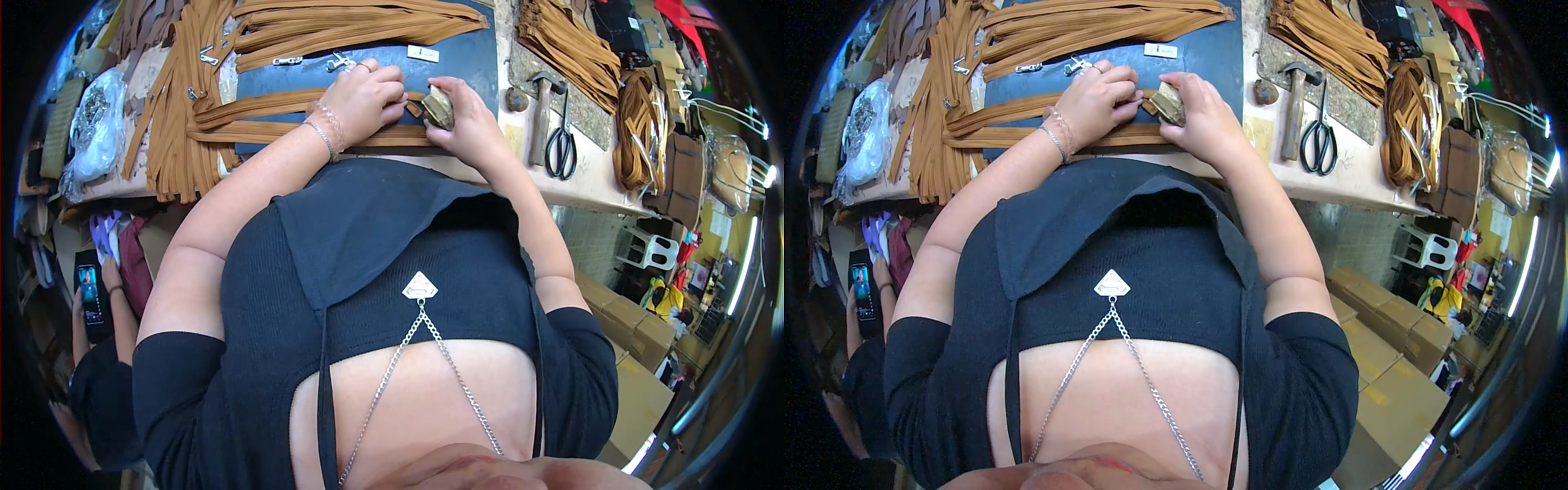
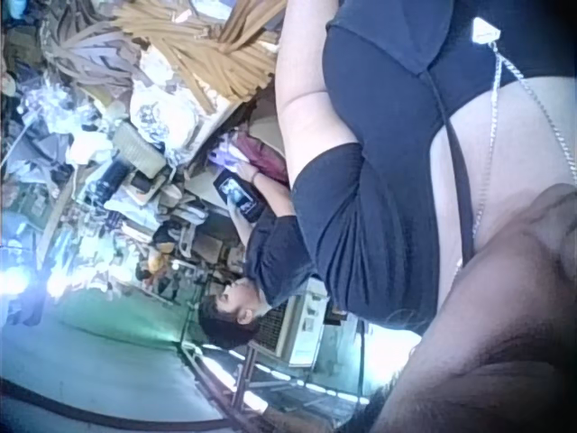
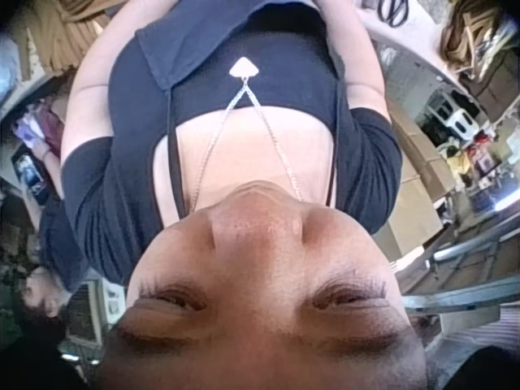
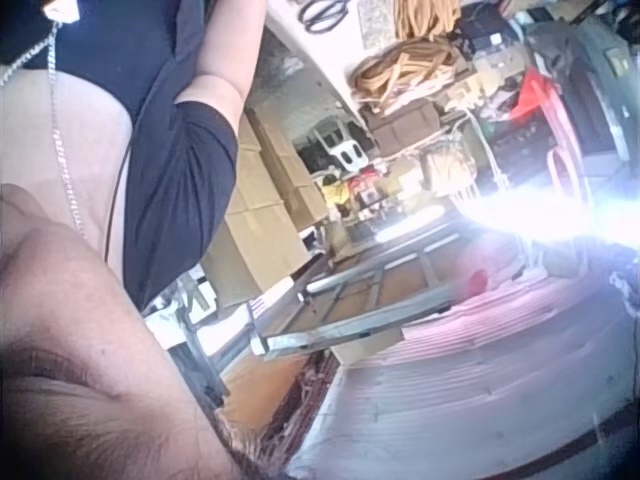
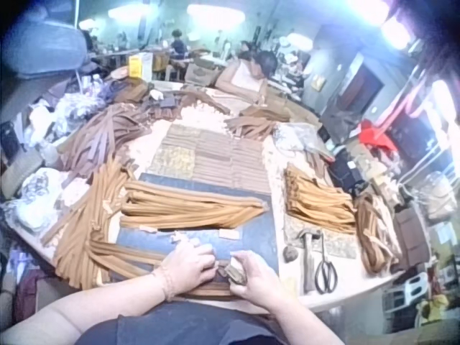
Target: The person attaches metal hardware to leather straps, using scissors to trim excess material, and سپس arranges the completed pieces together.
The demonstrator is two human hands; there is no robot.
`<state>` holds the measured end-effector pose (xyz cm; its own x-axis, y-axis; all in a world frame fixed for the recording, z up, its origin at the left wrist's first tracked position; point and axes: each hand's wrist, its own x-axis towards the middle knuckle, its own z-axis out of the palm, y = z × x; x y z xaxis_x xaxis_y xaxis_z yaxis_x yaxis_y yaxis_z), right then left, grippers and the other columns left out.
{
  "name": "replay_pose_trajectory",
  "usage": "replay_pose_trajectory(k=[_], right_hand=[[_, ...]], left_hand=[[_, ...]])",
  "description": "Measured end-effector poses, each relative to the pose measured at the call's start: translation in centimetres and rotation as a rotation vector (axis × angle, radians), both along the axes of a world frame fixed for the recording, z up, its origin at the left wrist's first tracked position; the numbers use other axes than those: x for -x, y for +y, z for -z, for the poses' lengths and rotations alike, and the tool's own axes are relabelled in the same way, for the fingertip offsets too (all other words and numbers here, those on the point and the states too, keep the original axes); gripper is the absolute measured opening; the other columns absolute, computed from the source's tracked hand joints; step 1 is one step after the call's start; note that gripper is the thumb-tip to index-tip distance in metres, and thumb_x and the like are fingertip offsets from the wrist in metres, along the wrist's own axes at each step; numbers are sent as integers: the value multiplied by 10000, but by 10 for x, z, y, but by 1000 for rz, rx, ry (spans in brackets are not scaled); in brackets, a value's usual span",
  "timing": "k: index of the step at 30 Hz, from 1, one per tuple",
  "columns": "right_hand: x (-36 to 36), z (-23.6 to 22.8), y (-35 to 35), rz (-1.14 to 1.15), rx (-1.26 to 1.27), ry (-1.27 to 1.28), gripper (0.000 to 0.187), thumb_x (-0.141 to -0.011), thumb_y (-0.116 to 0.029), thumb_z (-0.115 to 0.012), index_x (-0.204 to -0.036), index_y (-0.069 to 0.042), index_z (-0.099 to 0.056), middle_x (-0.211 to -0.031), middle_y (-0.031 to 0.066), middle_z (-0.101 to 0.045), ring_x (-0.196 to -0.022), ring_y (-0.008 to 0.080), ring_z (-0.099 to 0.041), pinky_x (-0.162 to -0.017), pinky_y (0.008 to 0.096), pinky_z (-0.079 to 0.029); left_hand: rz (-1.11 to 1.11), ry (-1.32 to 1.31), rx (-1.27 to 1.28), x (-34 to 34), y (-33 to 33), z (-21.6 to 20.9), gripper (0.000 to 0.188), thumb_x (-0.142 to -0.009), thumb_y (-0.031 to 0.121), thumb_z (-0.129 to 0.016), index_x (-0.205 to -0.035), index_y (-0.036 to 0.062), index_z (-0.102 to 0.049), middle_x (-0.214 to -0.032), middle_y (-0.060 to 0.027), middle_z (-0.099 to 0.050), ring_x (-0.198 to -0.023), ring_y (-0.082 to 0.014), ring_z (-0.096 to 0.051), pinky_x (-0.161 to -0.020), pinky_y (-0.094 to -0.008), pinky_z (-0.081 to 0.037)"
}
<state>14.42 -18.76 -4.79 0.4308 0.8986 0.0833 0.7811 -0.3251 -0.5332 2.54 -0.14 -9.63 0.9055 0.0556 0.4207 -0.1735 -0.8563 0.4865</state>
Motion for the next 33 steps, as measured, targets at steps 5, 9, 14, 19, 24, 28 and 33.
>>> replay_pose_trajectory(k=[5,9,14,19,24,28,33], right_hand=[[-3,1,11,72,-165,-8,593,-747,-141,-767,-1269,-87,-489,-1157,153,-599,-1083,343,-588,-942,405,-475],[0,14,19,45,-201,-55,632,-710,-126,-774,-1273,-104,-488,-1145,135,-575,-1085,345,-562,-945,408,-469],[-8,8,-3,41,-145,-39,606,-709,-109,-752,-1263,-118,-506,-1103,112,-572,-1070,329,-558,-941,410,-462],[-14,2,0,94,-210,-43,599,-706,-129,-761,-1253,-129,-517,-1089,108,-570,-1053,327,-556,-925,410,-464],[-6,19,15,68,-228,-12,660,-672,-147,-793,-1276,-157,-525,-1125,79,-578,-1074,310,-552,-936,407,-469],[-17,9,-6,31,-144,-45,679,-658,-135,-793,-1282,-159,-526,-1126,78,-574,-1075,306,-550,-932,402,-471],[-18,5,-1,64,-190,-46,689,-658,-149,-798,-1287,-164,-516,-1079,88,-568,-1039,313,-559,-916,413,-475]], left_hand=[[30,-9,-19,-4,2,-6,148,-809,199,-705,-821,61,-652,-983,-27,-613,-890,-259,-555,-817,-376,-481],[27,53,-30,-3,0,-11,141,-801,191,-709,-822,62,-655,-993,-35,-623,-903,-268,-559,-814,-383,-477],[12,13,-23,-7,0,-10,162,-812,211,-710,-754,83,-629,-959,2,-619,-860,-242,-551,-743,-379,-489],[34,8,-47,-10,0,-13,108,-787,159,-725,-774,78,-655,-956,-6,-628,-852,-248,-554,-761,-376,-472],[58,8,-63,-14,-1,-16,108,-787,153,-728,-772,80,-650,-940,-7,-633,-843,-252,-559,-754,-378,-467],[50,29,-22,-11,1,-13,113,-791,154,-730,-773,80,-646,-938,0,-631,-836,-244,-557,-739,-371,-467],[53,29,-1,-12,0,-15,118,-788,158,-732,-778,83,-642,-933,9,-630,-840,-231,-554,-742,-365,-466]])
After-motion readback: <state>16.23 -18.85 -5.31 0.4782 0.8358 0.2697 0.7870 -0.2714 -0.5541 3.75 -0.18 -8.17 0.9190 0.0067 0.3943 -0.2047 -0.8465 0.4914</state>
